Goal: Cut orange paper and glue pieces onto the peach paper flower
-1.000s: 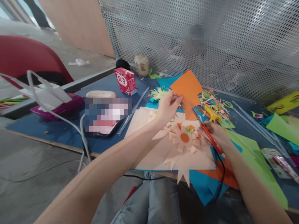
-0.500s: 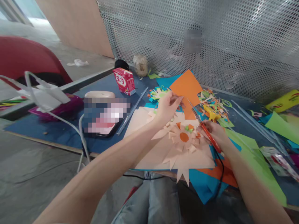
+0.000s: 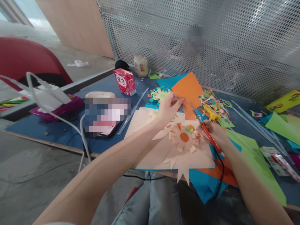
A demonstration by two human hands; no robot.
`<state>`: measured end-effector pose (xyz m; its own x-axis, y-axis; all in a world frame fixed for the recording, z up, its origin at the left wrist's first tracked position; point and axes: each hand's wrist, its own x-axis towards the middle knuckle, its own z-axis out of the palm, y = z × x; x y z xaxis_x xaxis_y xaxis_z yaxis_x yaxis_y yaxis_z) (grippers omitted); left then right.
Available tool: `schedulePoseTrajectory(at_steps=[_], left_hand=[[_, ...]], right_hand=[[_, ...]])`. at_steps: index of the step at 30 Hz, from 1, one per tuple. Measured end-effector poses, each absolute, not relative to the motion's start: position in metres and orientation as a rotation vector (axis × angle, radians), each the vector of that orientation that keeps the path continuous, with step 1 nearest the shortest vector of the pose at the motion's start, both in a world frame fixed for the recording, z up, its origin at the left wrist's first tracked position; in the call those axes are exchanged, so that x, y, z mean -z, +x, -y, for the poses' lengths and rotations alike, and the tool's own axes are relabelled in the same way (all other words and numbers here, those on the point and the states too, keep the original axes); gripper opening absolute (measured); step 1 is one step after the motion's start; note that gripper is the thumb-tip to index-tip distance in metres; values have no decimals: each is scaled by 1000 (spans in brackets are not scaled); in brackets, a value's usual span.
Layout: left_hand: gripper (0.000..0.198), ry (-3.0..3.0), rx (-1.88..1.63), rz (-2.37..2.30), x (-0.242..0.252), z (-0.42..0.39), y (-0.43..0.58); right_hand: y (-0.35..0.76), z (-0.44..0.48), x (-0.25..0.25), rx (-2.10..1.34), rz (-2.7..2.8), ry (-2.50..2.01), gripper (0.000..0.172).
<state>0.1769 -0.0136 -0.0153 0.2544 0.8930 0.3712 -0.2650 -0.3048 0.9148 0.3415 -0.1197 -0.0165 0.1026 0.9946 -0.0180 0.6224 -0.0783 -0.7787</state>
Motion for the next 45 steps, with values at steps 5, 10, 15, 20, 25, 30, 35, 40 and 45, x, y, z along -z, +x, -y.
schedulePoseTrajectory(at_steps=[5, 10, 15, 20, 25, 30, 35, 40, 45], left_hand=[[10, 1393, -1297, -622, 14, 13, 177], [11, 1373, -1294, -625, 14, 13, 178], [16, 1386, -1305, -630, 15, 13, 179], [18, 1428, -1271, -666, 13, 15, 177], [19, 1458, -1254, -670, 12, 17, 177], [17, 1447, -1236, -671, 13, 16, 178], [17, 1470, -1257, -663, 14, 15, 177], [18, 1501, -1257, -686, 13, 15, 177], [18, 1496, -1264, -656, 13, 16, 177]], right_hand=[[342, 119, 16, -736, 1601, -1778, 36], [342, 120, 17, -728, 1621, -1791, 36], [342, 121, 18, -685, 1654, -1792, 35], [343, 120, 19, -732, 1637, -1762, 34], [347, 117, 23, -738, 1630, -1737, 36], [349, 116, 25, -718, 1636, -1735, 37], [348, 117, 23, -724, 1645, -1746, 38], [345, 119, 20, -733, 1651, -1744, 37], [346, 119, 20, -770, 1639, -1735, 35]])
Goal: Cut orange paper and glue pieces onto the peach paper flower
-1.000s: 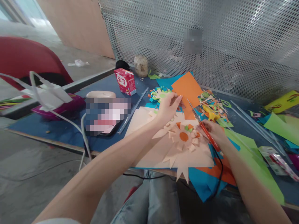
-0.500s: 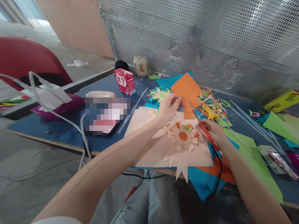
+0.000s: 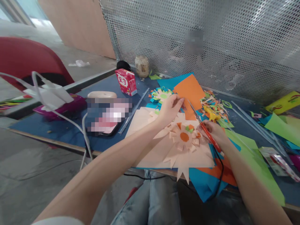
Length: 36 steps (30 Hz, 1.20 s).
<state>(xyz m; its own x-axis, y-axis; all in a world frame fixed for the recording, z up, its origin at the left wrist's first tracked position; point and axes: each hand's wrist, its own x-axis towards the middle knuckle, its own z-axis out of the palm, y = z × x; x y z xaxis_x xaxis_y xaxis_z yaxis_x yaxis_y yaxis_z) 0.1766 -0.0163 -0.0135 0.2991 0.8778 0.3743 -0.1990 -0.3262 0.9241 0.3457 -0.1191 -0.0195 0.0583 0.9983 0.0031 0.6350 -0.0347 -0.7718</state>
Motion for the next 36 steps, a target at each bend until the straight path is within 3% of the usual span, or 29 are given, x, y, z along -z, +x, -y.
schedulePoseTrajectory(at_steps=[36], left_hand=[[19, 1476, -1239, -655, 14, 16, 177]], right_hand=[[352, 116, 26, -539, 1706, -1785, 33]])
